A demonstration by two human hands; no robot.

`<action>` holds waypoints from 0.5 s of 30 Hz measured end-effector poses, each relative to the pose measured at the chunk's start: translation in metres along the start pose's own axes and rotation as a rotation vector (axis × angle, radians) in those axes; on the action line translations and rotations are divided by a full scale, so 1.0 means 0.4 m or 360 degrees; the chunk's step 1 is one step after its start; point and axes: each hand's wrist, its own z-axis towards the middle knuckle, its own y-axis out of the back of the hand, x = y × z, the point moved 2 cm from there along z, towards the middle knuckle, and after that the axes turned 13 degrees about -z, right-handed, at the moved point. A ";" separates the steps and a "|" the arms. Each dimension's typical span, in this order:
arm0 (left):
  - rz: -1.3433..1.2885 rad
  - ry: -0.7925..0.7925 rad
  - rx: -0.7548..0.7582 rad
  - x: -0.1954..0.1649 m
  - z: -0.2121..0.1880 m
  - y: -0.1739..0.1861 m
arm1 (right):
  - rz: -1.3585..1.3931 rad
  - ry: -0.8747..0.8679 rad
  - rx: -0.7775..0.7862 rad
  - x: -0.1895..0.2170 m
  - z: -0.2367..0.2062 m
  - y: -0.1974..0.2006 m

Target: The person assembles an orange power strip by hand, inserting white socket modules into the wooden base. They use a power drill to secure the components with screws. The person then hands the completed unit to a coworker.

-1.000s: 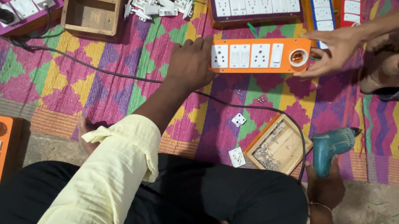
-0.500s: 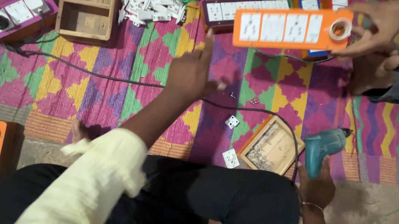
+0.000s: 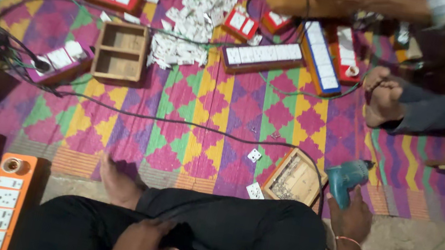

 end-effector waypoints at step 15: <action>-0.0105 -0.0218 0.0027 -0.004 -0.231 -0.063 | 0.0671 0.1350 0.0096 0.270 -0.578 0.342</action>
